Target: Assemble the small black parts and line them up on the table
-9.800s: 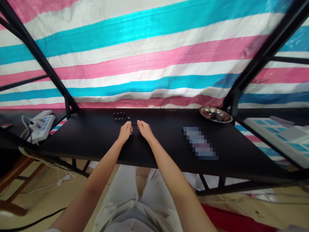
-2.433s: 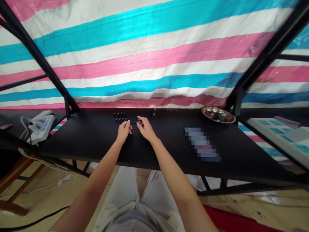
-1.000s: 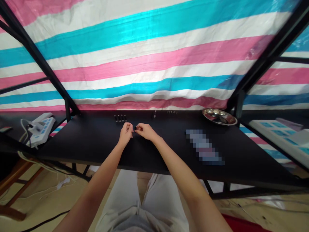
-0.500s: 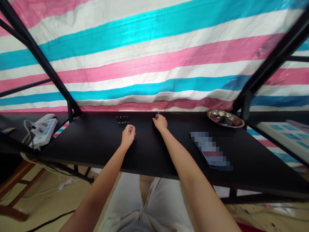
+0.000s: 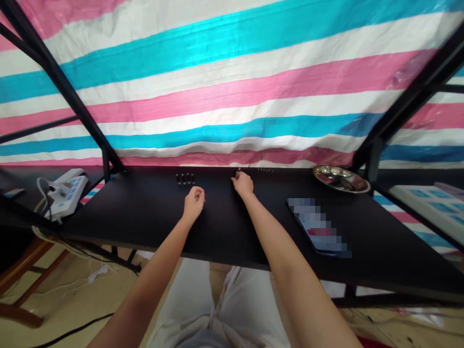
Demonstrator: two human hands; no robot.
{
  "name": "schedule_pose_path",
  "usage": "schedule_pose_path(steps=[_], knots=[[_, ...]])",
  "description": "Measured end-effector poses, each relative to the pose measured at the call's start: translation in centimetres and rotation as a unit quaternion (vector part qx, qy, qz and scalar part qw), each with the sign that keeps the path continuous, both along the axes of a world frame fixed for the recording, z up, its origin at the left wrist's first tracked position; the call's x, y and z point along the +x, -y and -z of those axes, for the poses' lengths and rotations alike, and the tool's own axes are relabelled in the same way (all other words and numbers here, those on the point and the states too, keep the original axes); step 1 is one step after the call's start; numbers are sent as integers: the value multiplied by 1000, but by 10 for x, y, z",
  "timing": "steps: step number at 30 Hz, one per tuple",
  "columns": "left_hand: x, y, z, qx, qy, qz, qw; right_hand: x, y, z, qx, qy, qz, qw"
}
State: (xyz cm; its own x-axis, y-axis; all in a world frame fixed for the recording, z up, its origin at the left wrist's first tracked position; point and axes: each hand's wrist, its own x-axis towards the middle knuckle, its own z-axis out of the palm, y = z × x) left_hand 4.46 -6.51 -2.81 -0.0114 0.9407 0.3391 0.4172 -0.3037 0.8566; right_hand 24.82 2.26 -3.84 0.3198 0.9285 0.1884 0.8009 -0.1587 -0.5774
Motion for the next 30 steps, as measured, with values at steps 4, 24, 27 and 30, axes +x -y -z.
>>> schedule_pose_path(steps=[4, 24, 27, 30], knots=[[0, -1, 2, 5, 1, 4, 1000, 8, -1, 2, -16, 4, -10, 1000], [-1, 1, -1, 11, -31, -4, 999, 12, -3, -1, -26, -10, 7, 1000], [-1, 1, -2, 10, -49, -9, 999, 15, -2, 0, -17, -44, 2, 999], [-1, 2, -3, 11, -79, -13, 997, 16, 6, 2, 27, -126, 8, 992]])
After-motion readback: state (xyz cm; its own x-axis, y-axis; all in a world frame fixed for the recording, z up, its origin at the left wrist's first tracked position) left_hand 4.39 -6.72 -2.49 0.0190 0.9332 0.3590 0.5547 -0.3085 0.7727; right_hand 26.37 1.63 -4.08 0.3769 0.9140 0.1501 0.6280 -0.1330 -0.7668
